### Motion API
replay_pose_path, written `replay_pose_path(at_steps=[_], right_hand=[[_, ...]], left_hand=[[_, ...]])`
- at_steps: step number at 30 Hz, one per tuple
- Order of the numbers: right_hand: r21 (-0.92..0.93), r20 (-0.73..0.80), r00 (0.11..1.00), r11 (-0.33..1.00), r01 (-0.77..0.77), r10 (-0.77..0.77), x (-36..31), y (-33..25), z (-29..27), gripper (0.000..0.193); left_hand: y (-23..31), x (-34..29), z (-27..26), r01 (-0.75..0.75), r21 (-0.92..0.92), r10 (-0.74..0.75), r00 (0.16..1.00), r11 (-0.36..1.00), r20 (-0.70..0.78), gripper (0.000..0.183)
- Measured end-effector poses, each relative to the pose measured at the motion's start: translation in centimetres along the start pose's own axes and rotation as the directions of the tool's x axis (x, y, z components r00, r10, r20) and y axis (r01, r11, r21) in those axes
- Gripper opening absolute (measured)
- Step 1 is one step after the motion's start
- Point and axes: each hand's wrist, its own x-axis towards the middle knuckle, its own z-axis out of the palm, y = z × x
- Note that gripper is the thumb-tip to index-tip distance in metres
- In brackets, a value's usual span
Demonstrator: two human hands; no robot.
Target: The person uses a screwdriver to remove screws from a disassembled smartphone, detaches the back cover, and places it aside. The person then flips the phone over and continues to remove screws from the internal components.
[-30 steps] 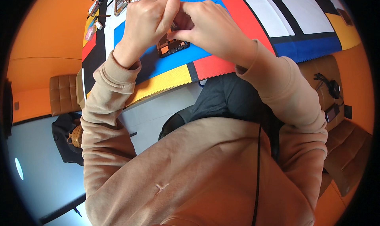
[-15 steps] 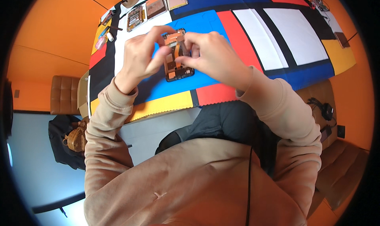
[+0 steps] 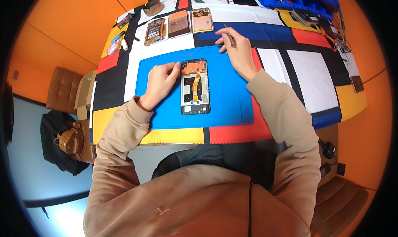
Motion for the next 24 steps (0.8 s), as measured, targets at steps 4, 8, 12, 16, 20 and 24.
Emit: replay_pose_path(at_steps=[4,8,12,16,20,24], right_hand=[[-0.089,0.037,0.998,0.994,0.063,-0.06,-0.7,0.2,0.3,0.02],[-0.124,0.003,0.999,0.991,0.047,-0.047,-1.0,-0.3,0.7,0.023],[0.026,-0.085,0.996,1.0,0.013,-0.01,-1.2,-0.6,0.7,0.029],[0.129,-0.062,0.998,0.991,-0.021,0.029,-1.3,-0.7,0.4,0.032],[0.166,-0.044,0.997,0.984,-0.059,0.067,-1.3,-0.6,0.5,0.032],[0.173,-0.037,0.994,0.981,-0.093,0.101,-1.2,-0.3,0.5,0.033]], left_hand=[[-0.5,0.1,0.1,0.014,-0.078,-0.015,1.0,0.997,-0.006,0.037],[-0.7,0.1,0.2,-0.007,-0.071,0.006,1.0,0.997,-0.016,0.031],[-0.7,0.0,0.2,-0.017,-0.084,0.014,1.0,0.996,-0.026,0.028],[-0.7,0.0,0.1,-0.006,-0.097,0.006,1.0,0.995,-0.006,0.026],[-0.7,-0.1,0.0,0.003,-0.1,-0.003,1.0,0.995,-0.001,0.026],[-0.8,-0.1,0.1,0.03,-0.127,-0.03,1.0,0.991,0.005,0.025]])
